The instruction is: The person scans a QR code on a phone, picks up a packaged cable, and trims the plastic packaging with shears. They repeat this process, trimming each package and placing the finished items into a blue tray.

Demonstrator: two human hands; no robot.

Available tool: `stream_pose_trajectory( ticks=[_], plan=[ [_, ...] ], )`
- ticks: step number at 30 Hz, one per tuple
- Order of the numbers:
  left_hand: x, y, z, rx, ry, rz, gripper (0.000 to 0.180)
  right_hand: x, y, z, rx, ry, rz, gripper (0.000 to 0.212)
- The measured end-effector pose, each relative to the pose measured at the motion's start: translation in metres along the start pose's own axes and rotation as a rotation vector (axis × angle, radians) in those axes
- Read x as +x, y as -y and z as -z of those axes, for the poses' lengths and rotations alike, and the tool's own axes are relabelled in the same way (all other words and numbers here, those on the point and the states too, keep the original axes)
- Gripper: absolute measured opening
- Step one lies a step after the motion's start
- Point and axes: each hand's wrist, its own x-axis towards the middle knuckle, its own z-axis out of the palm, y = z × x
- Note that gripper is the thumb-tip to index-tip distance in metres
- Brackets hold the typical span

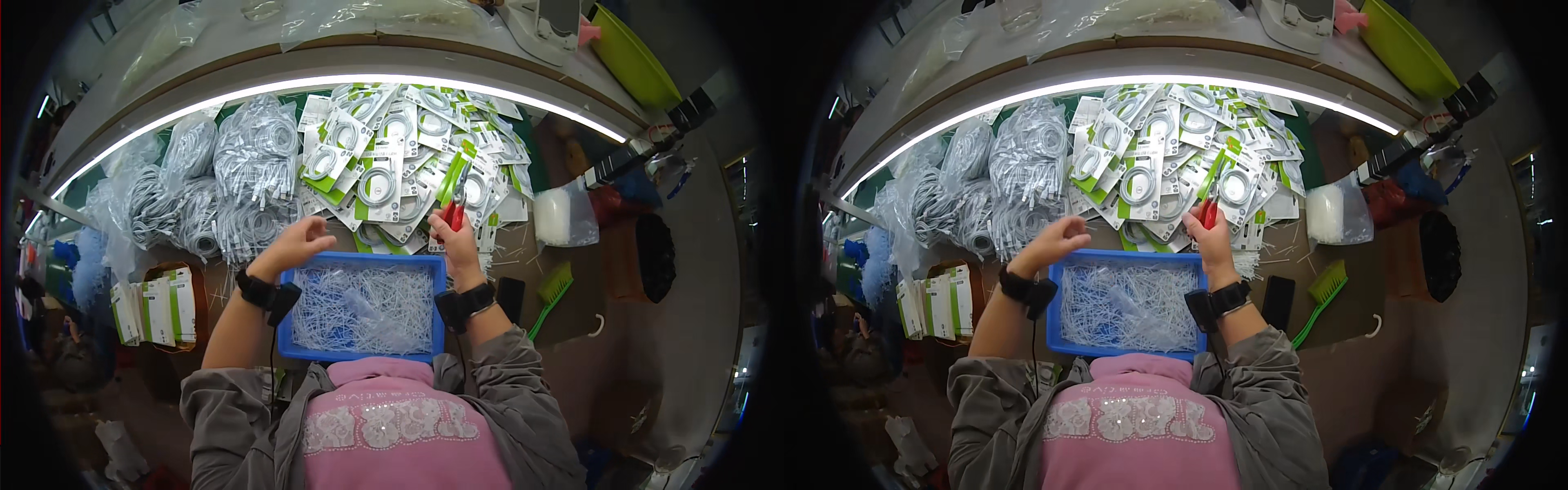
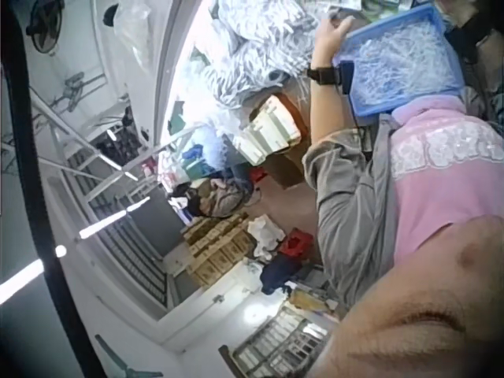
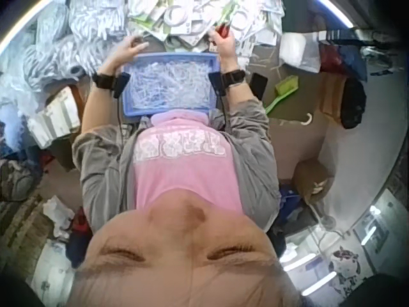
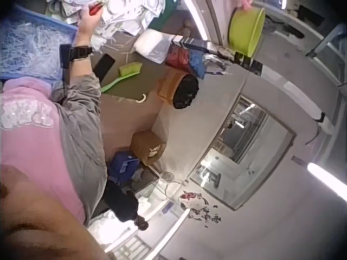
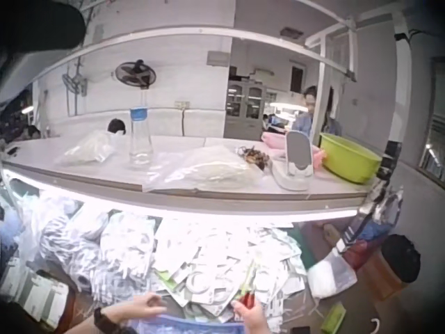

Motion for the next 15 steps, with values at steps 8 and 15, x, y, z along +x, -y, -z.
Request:
stream_pose_trajectory(
  ticks=[8, 15],
  plan=[
    [0.139, 0.014, 0.015, 0.528, -0.468, -0.147, 0.084, 0.098, -0.019, -0.046, -0.241, -0.154, -0.058, 0.050],
    [0.175, 0.002, 0.000, 0.466, -0.413, 0.104, 0.090, 0.104, -0.020, -0.072, -0.411, -0.141, -0.033, 0.058]
  ],
)
